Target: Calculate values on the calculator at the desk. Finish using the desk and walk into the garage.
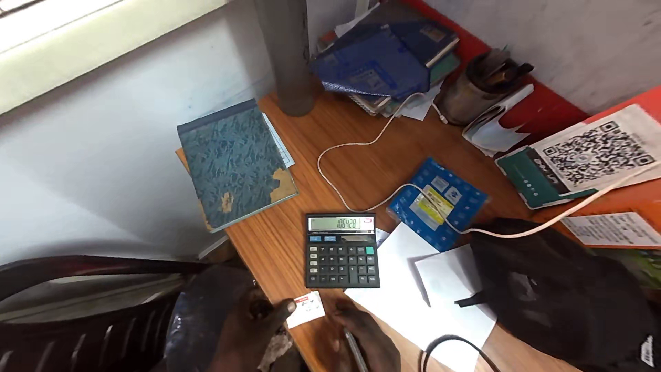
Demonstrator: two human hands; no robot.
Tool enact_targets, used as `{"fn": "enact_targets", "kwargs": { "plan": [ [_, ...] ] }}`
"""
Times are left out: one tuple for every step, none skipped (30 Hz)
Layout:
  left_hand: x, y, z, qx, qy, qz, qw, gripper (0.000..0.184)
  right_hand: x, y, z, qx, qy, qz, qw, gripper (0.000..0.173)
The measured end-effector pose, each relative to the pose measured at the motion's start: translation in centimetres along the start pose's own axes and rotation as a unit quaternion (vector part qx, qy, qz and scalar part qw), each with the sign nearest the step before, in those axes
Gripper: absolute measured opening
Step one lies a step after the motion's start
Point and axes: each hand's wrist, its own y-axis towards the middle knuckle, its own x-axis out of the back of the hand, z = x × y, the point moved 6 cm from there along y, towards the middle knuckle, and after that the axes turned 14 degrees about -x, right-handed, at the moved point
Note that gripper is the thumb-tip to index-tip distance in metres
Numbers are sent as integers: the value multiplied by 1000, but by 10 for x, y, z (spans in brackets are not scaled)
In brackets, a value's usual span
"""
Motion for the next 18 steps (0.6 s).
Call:
{"fn": "enact_targets", "kwargs": {
  "plan": [
    [0, 0, 0, -1, 0, 1, 1000, 48, 1, 1, 1, -2, 1, 0, 1000, 29],
    [-1, 0, 0, -4, 0, 6, 1000, 45, 1, 2, 2, -5, 2, 2, 1000, 31],
    [-2, 0, 0, -8, 0, 12, 1000, 39, 2, 3, 3, -8, 4, 1, 1000, 34],
    [-2, 0, 1, -16, 3, 22, 1000, 32, 3, 4, 4, -12, 1, -2, 1000, 37],
    [-2, -1, 1, -19, 12, 40, 999, 26, 4, 4, 6, -20, -6, -9, 1000, 41],
    [-1, -1, -1, -19, 31, 64, 997, 25, 5, 5, 8, -27, -14, -21, 999, 46],
    [2, -2, -1, -21, 59, 90, 994, 26, 6, 5, 9, -32, -19, -35, 999, 51],
    [7, -2, -3, -24, 87, 108, 990, 29, 7, 5, 10, -38, -15, -52, 998, 55],
    [16, -3, -5, -29, 107, 111, 988, 30, 8, 4, 10, -48, -7, -69, 996, 58],
    [27, -5, -8, -33, 112, 99, 988, 30, 10, 3, 11, -61, 0, -90, 994, 60],
    [40, -7, -13, -42, 102, 70, 991, 28, 12, 2, 12, -71, 9, -114, 991, 58],
    [51, -7, -20, -60, 74, 30, 995, 25, 15, 3, 12, -76, 7, -145, 987, 53],
    [60, -4, -27, -85, 36, -13, 996, 23, 20, 6, 12, -75, -17, -176, 981, 42],
    [64, 1, -35, -114, -4, -59, 992, 25, 25, 11, 12, -68, -61, -207, 974, 32],
    [63, 8, -45, -143, -39, -105, 983, 26, 30, 17, 12, -64, -103, -224, 967, 30],
    [57, 18, -52, -181, -63, -144, 971, 28, 31, 24, 11, -62, -143, -224, 962, 33],
    [46, 31, -56, -217, -73, -169, 959, 30, 30, 31, 8, -64, -174, -207, 961, 37],
    [35, 45, -59, -241, -60, -184, 951, 32, 26, 37, 3, -71, -192, -185, 961, 43]
  ]
}}
